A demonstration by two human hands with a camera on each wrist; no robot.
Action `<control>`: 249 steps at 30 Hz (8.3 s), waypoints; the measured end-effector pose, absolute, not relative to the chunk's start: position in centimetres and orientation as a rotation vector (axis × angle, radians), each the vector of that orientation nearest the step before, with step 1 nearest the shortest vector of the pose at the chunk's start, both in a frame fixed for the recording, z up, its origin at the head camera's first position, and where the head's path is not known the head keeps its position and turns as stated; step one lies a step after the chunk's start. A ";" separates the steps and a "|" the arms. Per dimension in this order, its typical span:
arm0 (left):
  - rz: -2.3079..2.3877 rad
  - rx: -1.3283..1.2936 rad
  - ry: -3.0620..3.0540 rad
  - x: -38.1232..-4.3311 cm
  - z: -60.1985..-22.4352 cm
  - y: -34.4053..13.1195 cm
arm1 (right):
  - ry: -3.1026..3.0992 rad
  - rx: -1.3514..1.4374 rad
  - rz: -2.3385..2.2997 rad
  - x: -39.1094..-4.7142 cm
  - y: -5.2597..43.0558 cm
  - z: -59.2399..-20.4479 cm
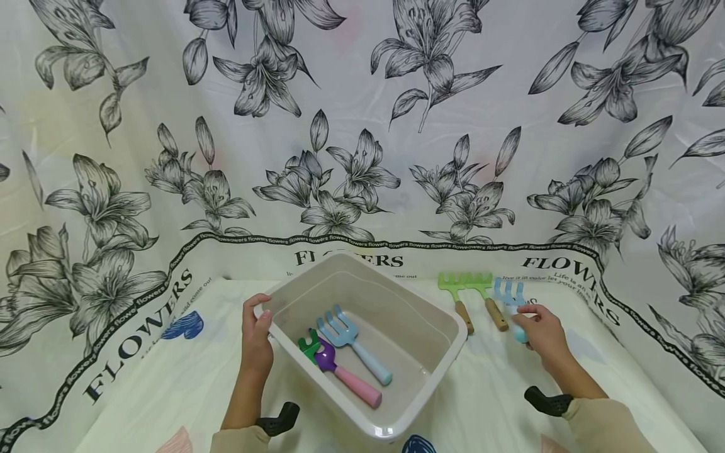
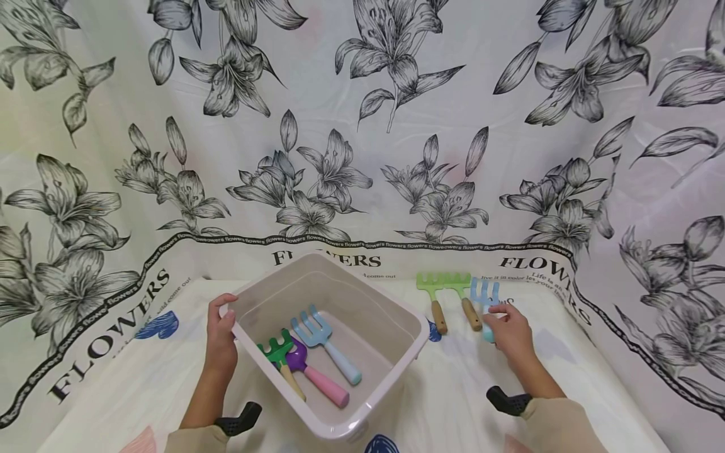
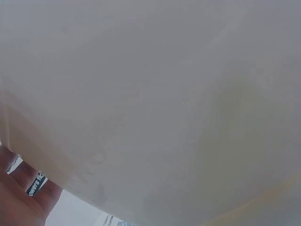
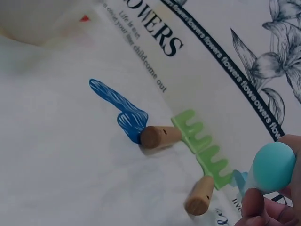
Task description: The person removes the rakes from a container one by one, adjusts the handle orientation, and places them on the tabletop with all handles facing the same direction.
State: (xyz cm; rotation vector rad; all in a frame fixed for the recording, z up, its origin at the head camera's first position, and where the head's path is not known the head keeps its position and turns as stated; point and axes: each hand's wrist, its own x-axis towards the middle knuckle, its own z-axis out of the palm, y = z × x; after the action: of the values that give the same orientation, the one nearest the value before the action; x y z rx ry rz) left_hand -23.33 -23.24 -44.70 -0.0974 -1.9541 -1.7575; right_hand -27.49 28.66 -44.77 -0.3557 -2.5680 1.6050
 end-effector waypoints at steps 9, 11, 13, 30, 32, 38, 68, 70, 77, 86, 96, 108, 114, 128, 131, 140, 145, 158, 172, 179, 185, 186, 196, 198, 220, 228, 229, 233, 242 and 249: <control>-1.768 -0.112 -1.955 -23.3 -44.9 -23.4 | -2.527 -0.590 1.664 -27.6 30.9 -46.7; -1.773 -0.121 -1.955 -23.3 -45.0 -23.4 | -2.533 -0.651 1.660 -27.7 31.6 -47.3; -1.777 -0.127 -1.957 -23.3 -44.9 -23.4 | -2.530 -0.684 1.642 -27.7 32.2 -47.9; -1.787 -0.103 -1.985 -23.2 -44.5 -23.4 | -2.565 -0.554 1.548 -26.7 34.5 -49.7; -1.778 -0.098 -1.994 -23.2 -44.5 -23.4 | -2.576 -0.552 1.501 -26.7 34.4 -49.7; -1.811 -0.132 -1.966 -23.3 -44.5 -23.4 | -2.603 -0.556 1.235 -26.4 34.1 -50.0; -1.822 -0.120 -1.966 -23.2 -44.5 -23.4 | -2.643 -0.624 1.155 -28.2 34.5 -50.6; -1.834 -0.119 -1.962 -23.2 -44.6 -23.3 | -2.659 -0.617 1.129 -28.1 34.5 -50.7; -1.809 -0.109 -1.985 -23.2 -44.8 -23.2 | -2.656 -0.626 1.106 -27.7 34.2 -50.5; -1.810 -0.128 -1.980 -23.5 -44.8 -23.1 | -2.633 -0.652 1.076 -27.5 34.0 -50.4; -1.810 -0.088 -1.991 -23.2 -44.5 -23.4 | -2.540 -0.725 1.142 -28.6 33.3 -49.4; -1.820 -0.084 -1.989 -23.2 -44.5 -23.4 | -2.439 -0.585 1.265 -28.8 29.1 -45.2; -1.816 -0.087 -1.986 -23.2 -44.5 -23.4 | -2.417 -0.376 1.381 -28.4 25.5 -42.1; -1.802 -0.116 -1.972 -23.2 -44.7 -23.5 | -2.318 -0.021 1.507 -28.4 21.0 -36.2; -1.796 -0.127 -1.972 -23.3 -44.7 -23.6 | -2.326 0.048 1.529 -28.6 20.2 -34.9; -1.786 -0.099 -1.987 -23.4 -44.5 -23.6 | -2.371 0.370 1.661 -29.3 16.5 -30.6; -1.798 -0.098 -1.978 -23.4 -44.5 -23.7 | -2.395 0.546 1.726 -29.7 14.1 -29.0; -1.803 -0.104 -1.982 -23.4 -44.7 -23.6 | -2.593 0.781 1.664 -30.2 8.4 -28.7; -1.757 -0.094 -1.974 -23.0 -44.5 -23.9 | -2.806 0.969 1.602 -31.7 3.0 -28.9; -1.740 -0.071 -1.972 -22.9 -44.1 -22.9 | -2.808 1.006 1.733 -32.4 0.4 -30.6; -1.703 -0.085 -1.963 -23.5 -44.8 -23.0 | -2.912 1.082 1.750 -32.9 0.0 -33.4; -1.698 -0.087 -1.961 -23.5 -44.8 -23.0 | -2.939 1.094 1.733 -33.0 0.1 -33.7; -1.693 -0.063 -1.967 -23.2 -44.5 -23.1 | -3.209 1.263 1.408 -33.1 1.0 -35.6; -1.696 -0.052 -1.973 -23.2 -44.5 -23.2 | -3.286 1.263 1.394 -32.8 0.9 -35.8; -1.688 -0.116 -1.934 -23.5 -44.9 -23.2 | -3.896 0.907 0.871 -30.6 -0.7 -38.3; -1.687 -0.100 -1.950 -23.4 -45.0 -23.3 | -3.846 1.020 0.802 -30.2 -1.0 -38.5; -1.686 -0.103 -1.952 -23.4 -44.9 -23.3 | -3.836 1.044 0.824 -30.2 -1.0 -38.5; -1.684 -0.116 -1.948 -23.4 -44.9 -23.4 | -3.753 1.121 1.012 -30.7 -1.3 -38.3; -1.727 -0.118 -1.939 -23.3 -44.7 -23.3 | -3.552 1.261 1.304 -31.8 -0.7 -36.7; -1.754 -0.139 -1.933 -23.3 -44.8 -23.3 | -3.340 1.210 1.583 -32.3 0.5 -35.6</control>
State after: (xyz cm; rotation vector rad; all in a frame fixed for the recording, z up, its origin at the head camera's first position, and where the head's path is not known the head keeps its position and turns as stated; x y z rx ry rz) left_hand -23.30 -23.30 -44.79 -0.1391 -1.9330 -1.7541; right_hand -32.27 0.52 -35.62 1.2100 -3.3401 1.5831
